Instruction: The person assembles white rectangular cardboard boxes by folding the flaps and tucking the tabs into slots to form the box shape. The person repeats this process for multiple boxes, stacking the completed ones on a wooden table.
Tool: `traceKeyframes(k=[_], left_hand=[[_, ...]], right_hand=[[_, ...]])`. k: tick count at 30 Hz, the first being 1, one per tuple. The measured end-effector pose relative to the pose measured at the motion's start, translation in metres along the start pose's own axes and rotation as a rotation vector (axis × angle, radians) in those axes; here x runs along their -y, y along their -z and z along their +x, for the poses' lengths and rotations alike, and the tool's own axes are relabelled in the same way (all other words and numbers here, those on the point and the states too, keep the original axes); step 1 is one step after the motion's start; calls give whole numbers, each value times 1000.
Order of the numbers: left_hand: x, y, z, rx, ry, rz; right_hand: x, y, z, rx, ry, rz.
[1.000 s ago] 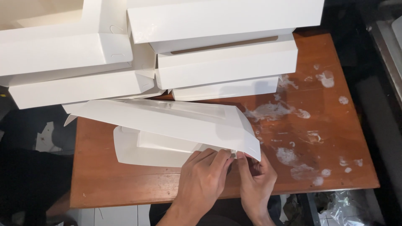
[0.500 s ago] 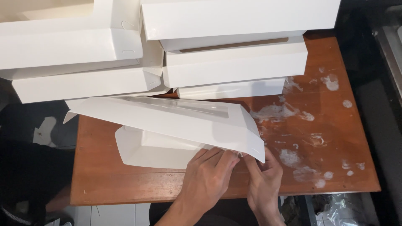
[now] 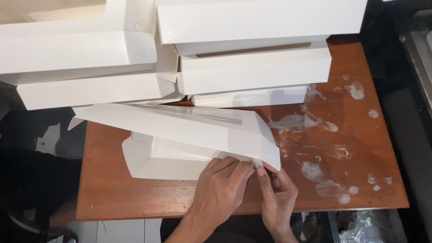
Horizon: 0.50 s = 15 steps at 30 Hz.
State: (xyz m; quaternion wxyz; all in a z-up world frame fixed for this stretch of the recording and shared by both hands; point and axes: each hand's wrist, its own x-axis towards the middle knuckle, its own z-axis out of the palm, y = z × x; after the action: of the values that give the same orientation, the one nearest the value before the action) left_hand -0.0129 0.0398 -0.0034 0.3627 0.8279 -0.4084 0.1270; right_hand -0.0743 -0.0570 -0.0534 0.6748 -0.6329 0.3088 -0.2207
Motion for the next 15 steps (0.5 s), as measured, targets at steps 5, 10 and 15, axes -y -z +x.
traceKeyframes(k=[5,10,15], left_hand=[[-1,-1,2,-13,3,-17],[2,-2,2,0,-11,-32],[3,-4,-2,7,2,45]], right_hand=[[-4,2,-3,59,288,-151],[7,3,1,128,474,-292],[12,5,3,186,370,-326]])
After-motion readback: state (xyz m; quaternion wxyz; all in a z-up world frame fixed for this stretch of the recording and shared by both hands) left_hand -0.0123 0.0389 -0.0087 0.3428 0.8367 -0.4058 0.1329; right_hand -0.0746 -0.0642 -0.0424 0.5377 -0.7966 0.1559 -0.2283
